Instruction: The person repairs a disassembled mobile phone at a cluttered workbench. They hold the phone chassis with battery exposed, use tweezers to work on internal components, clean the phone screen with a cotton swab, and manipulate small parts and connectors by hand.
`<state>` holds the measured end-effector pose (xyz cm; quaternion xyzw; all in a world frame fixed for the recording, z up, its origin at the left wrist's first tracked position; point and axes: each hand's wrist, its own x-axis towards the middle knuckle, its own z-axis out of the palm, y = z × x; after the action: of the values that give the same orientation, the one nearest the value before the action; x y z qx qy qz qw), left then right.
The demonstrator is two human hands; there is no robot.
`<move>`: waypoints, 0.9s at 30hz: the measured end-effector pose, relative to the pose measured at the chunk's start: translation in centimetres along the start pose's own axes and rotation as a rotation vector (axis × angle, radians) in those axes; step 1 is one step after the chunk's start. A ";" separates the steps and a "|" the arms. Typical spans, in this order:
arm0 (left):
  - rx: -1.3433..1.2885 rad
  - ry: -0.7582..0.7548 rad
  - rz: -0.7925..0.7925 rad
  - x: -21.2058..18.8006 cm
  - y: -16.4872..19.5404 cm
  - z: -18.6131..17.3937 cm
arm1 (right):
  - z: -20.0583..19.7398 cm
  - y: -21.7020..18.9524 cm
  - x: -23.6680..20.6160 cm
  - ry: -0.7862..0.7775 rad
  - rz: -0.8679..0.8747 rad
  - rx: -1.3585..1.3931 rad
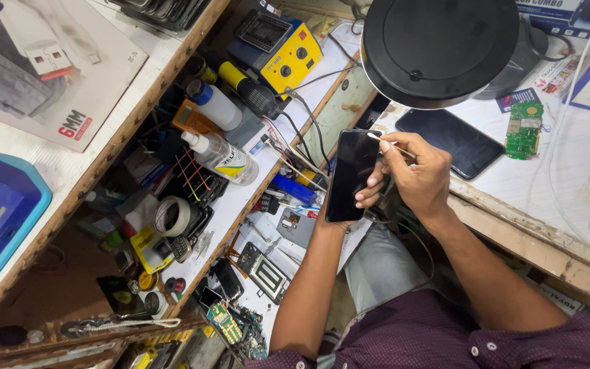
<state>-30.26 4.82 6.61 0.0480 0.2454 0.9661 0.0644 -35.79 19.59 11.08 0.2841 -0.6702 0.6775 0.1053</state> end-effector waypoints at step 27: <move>0.062 0.021 -0.012 -1.1 -0.6 -2.4 | 0.3 0.0 -0.2 -0.028 -0.033 -0.017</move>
<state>-29.42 4.07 4.19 0.0383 0.2760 0.9581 0.0660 -35.53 19.36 10.99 0.3036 -0.6727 0.6658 0.1096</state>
